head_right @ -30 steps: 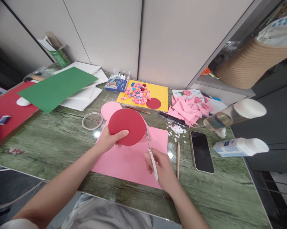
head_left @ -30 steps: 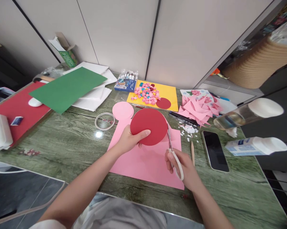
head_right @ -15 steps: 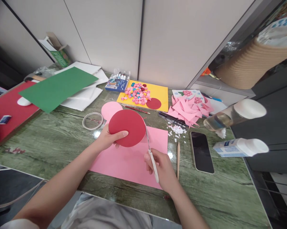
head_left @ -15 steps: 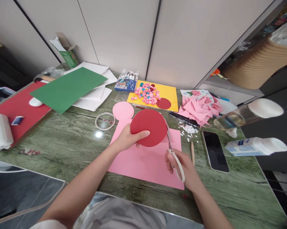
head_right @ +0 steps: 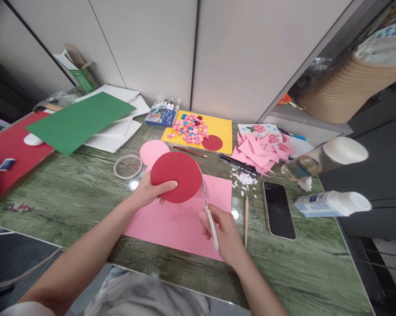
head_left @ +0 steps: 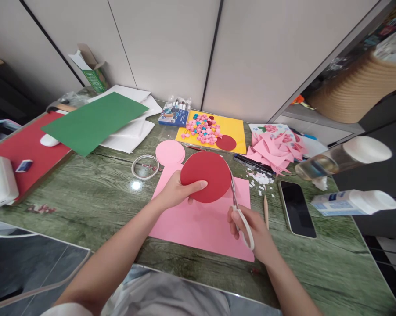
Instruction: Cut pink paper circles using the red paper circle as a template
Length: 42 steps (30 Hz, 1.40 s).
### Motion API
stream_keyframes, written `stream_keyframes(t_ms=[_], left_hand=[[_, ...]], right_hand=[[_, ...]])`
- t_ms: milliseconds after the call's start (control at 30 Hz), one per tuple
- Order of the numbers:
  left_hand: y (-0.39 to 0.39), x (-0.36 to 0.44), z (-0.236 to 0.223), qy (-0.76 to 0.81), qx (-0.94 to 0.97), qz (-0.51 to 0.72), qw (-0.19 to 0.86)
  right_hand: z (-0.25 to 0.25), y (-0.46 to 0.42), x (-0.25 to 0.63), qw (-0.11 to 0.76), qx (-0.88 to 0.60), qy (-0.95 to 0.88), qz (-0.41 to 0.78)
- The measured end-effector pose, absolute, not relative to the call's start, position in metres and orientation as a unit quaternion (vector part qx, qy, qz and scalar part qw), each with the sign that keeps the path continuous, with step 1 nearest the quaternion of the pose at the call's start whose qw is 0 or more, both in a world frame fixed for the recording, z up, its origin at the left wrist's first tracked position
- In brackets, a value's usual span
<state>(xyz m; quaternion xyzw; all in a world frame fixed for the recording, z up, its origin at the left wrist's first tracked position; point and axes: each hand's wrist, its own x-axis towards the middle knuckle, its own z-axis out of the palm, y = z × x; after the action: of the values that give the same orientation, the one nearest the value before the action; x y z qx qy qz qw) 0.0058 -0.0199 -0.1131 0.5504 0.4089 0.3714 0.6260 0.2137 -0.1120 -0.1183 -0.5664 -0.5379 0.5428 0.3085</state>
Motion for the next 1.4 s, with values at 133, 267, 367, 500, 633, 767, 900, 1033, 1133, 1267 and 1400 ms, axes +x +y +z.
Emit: stream_keyframes(t_ms=[133, 267, 367, 500, 633, 767, 900, 1033, 1133, 1267, 1400], left_hand=[[-0.0188, 0.0047, -0.1129, 0.405, 0.551, 0.369, 0.629], [-0.0184, 0.0039, -0.1124, 0.406, 0.550, 0.365, 0.632], [-0.0184, 0.0035, -0.1126, 0.404, 0.549, 0.365, 0.634], [-0.0179, 0.0025, -0.1122, 0.405, 0.548, 0.362, 0.637], [-0.0175, 0.0012, -0.1110, 0.400, 0.557, 0.339, 0.644], [-0.0175, 0.0010, -0.1102, 0.401, 0.570, 0.320, 0.642], [-0.0172, 0.0011, -0.1098, 0.401, 0.574, 0.320, 0.638], [-0.0168, 0.0003, -0.1098, 0.401, 0.573, 0.321, 0.638], [-0.0163, -0.0009, -0.1103, 0.399, 0.574, 0.323, 0.638], [-0.0153, -0.0025, -0.1102, 0.402, 0.575, 0.322, 0.635], [-0.0145, -0.0035, -0.1094, 0.404, 0.578, 0.324, 0.631]], right_hand=[[-0.1180, -0.1123, 0.2142, 0.304, -0.570, -0.541, 0.538], [-0.1169, -0.1119, 0.2145, 0.298, -0.574, -0.547, 0.532], [-0.1170, -0.1111, 0.2153, 0.289, -0.580, -0.548, 0.528], [-0.1169, -0.1103, 0.2159, 0.288, -0.583, -0.545, 0.529], [-0.1150, -0.1101, 0.2148, 0.306, -0.566, -0.537, 0.546], [-0.1140, -0.1104, 0.2140, 0.311, -0.558, -0.536, 0.551], [-0.1147, -0.1105, 0.2140, 0.309, -0.565, -0.537, 0.545], [-0.1161, -0.1101, 0.2144, 0.304, -0.571, -0.539, 0.540], [-0.1160, -0.1098, 0.2146, 0.298, -0.575, -0.544, 0.533], [-0.1149, -0.1100, 0.2148, 0.292, -0.582, -0.544, 0.529], [-0.1150, -0.1105, 0.2154, 0.289, -0.584, -0.541, 0.532]])
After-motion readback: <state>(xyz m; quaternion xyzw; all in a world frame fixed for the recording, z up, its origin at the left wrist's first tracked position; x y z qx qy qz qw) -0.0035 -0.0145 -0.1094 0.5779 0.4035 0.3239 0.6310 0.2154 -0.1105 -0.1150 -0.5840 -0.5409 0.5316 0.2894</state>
